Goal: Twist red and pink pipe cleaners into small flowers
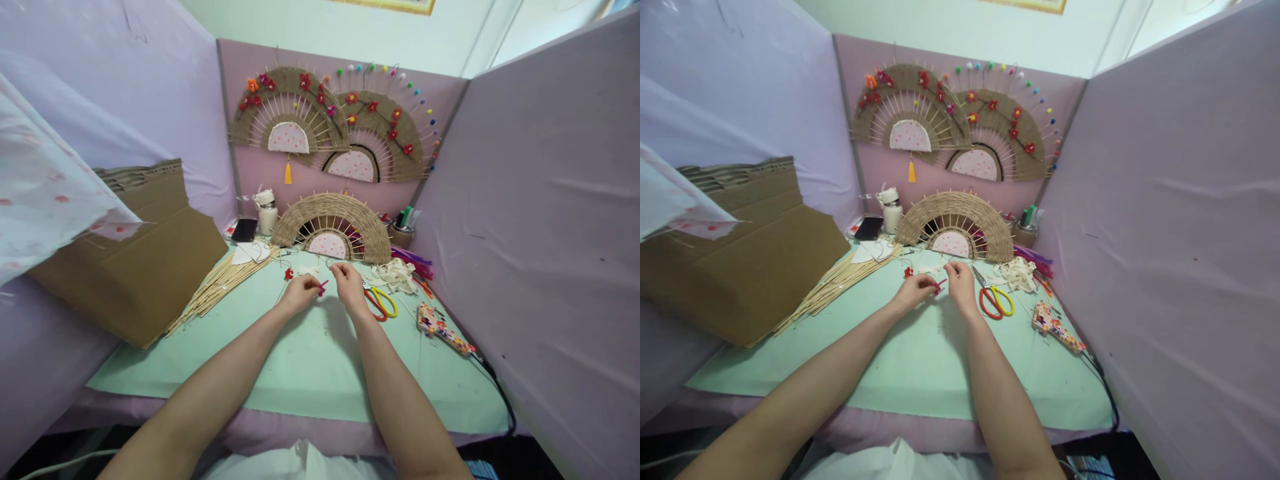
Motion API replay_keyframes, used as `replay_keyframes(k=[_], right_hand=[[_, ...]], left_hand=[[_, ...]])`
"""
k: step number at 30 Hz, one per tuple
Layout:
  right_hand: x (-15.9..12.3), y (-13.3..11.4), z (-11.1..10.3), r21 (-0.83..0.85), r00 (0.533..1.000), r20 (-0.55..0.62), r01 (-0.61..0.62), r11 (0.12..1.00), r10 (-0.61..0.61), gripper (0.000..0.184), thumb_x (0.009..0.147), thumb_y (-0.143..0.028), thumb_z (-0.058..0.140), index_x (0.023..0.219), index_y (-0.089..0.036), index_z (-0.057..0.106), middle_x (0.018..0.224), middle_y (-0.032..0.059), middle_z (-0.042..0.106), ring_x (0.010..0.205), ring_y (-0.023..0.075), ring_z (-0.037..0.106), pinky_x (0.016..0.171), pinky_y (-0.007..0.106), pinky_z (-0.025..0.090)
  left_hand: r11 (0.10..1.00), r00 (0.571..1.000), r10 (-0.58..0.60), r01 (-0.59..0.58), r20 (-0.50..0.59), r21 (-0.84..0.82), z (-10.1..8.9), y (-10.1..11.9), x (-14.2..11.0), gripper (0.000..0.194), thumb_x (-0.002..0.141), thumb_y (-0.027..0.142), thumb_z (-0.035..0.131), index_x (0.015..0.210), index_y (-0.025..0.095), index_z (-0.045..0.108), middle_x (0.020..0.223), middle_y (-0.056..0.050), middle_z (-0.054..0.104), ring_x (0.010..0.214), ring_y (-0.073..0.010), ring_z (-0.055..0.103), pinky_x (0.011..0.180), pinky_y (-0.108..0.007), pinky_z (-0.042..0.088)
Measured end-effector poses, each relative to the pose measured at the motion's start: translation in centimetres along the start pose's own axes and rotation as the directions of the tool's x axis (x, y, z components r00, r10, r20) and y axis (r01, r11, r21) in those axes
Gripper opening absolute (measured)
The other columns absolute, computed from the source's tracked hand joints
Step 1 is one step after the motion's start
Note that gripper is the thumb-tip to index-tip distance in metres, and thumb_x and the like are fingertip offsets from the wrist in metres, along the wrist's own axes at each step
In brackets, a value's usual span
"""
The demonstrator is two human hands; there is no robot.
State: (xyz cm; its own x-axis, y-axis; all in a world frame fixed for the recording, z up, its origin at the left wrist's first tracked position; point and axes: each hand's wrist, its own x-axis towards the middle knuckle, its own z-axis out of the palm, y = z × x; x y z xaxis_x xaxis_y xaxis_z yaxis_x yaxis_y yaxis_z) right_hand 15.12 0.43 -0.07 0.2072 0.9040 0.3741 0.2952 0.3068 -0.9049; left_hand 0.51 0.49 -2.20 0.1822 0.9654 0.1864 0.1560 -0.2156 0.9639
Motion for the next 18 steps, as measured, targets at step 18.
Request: replay_keyframes(k=[18], right_hand=[[-1.3,-1.6,0.8,-0.055,0.961,0.184,0.221,0.974,-0.208,0.018,0.080,-0.034,0.051,0.071,-0.020,0.057,0.078,0.0030,0.058,0.075,0.0171,0.050,0.070,0.029,0.038]], left_hand=[[0.770,0.954,-0.246,0.086,-0.169,-0.632,-1.2,3.4,-0.3,0.031,0.056,0.023,0.075,0.081,0.016,0.057,0.071,0.000,0.064,0.065,-0.0079,0.059,0.065,-0.022,0.045]])
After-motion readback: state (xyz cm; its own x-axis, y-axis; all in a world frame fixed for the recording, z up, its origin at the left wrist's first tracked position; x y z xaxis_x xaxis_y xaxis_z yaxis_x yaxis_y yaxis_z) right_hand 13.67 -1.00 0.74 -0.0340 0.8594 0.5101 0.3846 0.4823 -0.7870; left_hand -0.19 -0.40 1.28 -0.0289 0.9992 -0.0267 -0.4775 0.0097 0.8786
